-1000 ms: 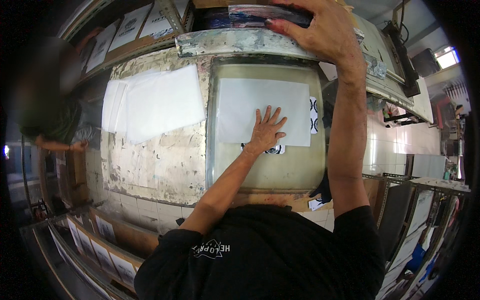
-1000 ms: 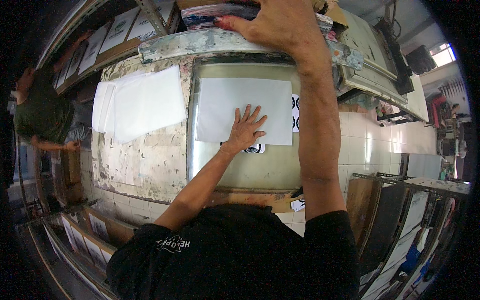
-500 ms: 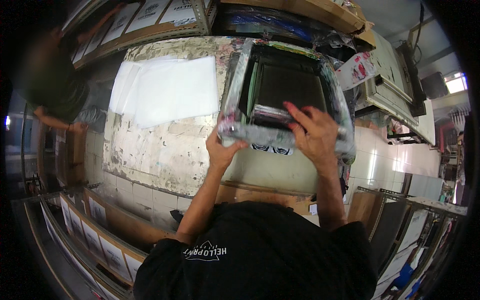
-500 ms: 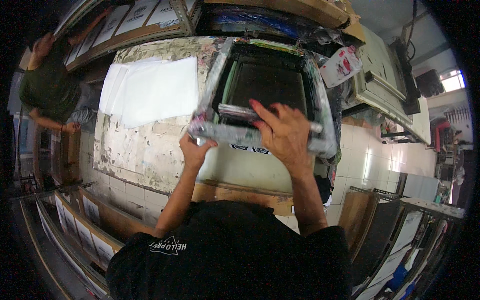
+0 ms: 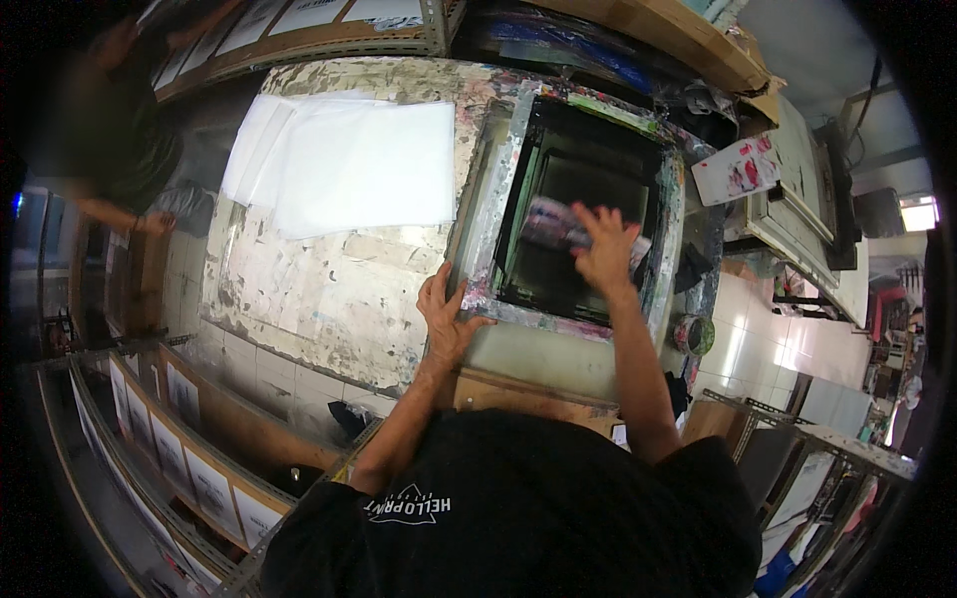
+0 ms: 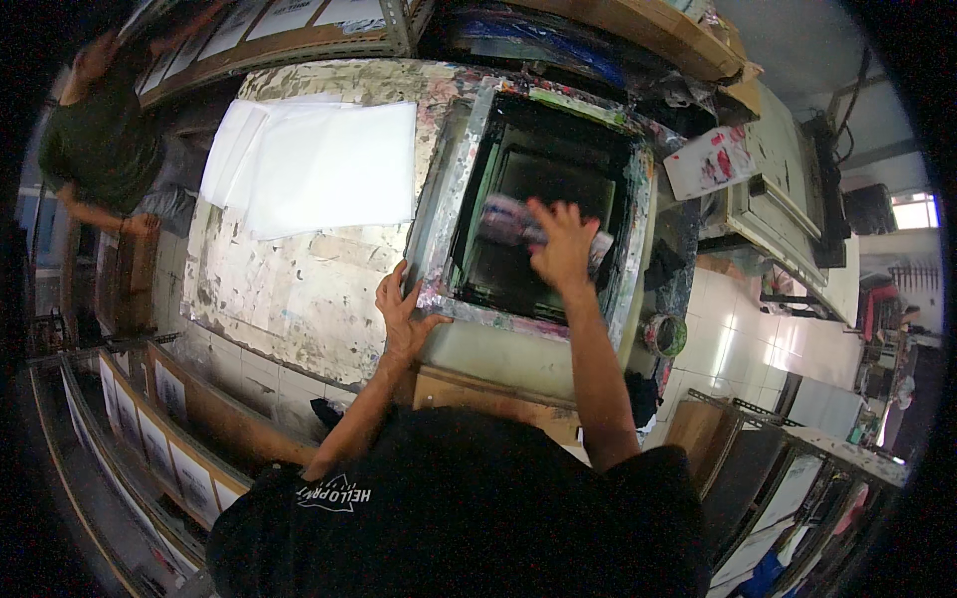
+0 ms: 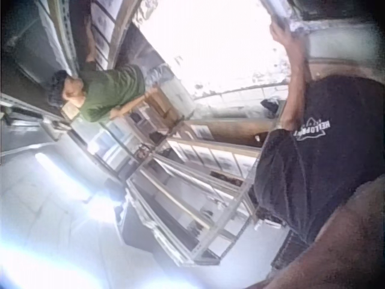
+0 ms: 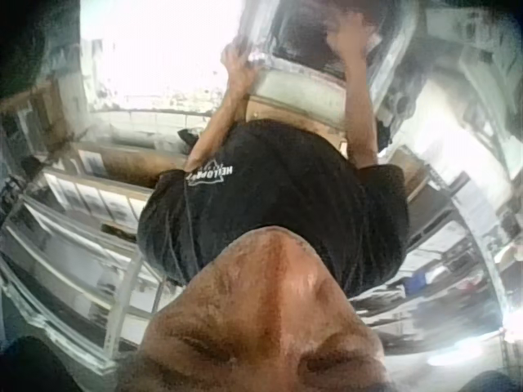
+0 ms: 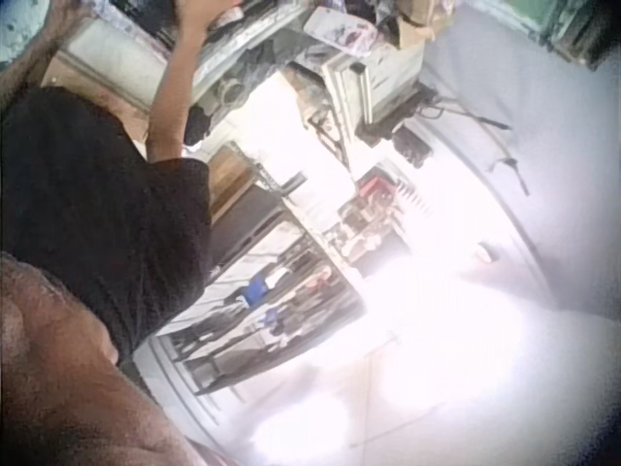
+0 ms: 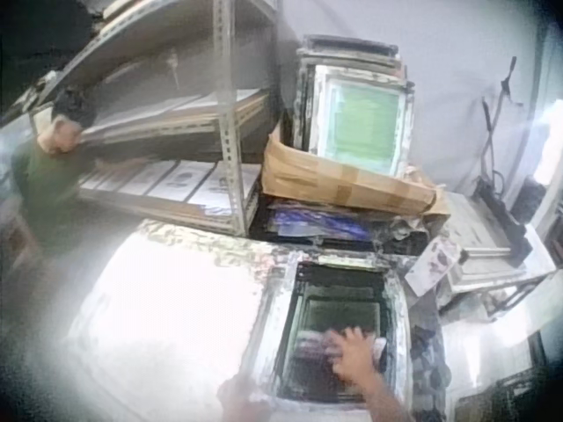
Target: The person performs screen printing on white paper sheets using a squeegee and a screen frame. They repeatedly place a sheet under the screen, pull the squeegee across the mesh to transfer ink, lift the screen, and remove the printed sheet. A second person assists by stacking the finished prints.
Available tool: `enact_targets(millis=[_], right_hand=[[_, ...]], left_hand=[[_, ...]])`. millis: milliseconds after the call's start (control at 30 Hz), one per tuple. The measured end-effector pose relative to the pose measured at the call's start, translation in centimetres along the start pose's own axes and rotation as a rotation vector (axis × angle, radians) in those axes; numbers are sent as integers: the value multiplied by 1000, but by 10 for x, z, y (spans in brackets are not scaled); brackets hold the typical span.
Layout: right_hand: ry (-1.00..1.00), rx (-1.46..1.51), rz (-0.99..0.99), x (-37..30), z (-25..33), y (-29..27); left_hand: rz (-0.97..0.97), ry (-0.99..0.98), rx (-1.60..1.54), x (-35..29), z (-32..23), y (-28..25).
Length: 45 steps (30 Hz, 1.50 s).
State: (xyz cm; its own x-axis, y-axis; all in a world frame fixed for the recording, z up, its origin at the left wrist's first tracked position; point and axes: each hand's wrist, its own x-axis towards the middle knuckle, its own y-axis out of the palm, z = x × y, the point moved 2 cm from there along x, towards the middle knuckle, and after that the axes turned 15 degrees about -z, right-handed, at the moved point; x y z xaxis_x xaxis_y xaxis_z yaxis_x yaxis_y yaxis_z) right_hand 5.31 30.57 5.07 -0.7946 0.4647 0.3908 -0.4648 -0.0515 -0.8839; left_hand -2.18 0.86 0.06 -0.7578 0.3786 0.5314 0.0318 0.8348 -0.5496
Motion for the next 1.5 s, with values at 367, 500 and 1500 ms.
enact_targets(millis=[367, 500, 1500], right_hand=[[5, 93, 6, 152, -96, 31], [-90, 61, -88, 130, -85, 17], [-162, 66, -399, 178, 44, -257]], left_hand=[[7, -62, -35, 1, -4, -3], [28, -63, -44, 0, -8, -6], [-245, -459, 62, 37, -6, 67]])
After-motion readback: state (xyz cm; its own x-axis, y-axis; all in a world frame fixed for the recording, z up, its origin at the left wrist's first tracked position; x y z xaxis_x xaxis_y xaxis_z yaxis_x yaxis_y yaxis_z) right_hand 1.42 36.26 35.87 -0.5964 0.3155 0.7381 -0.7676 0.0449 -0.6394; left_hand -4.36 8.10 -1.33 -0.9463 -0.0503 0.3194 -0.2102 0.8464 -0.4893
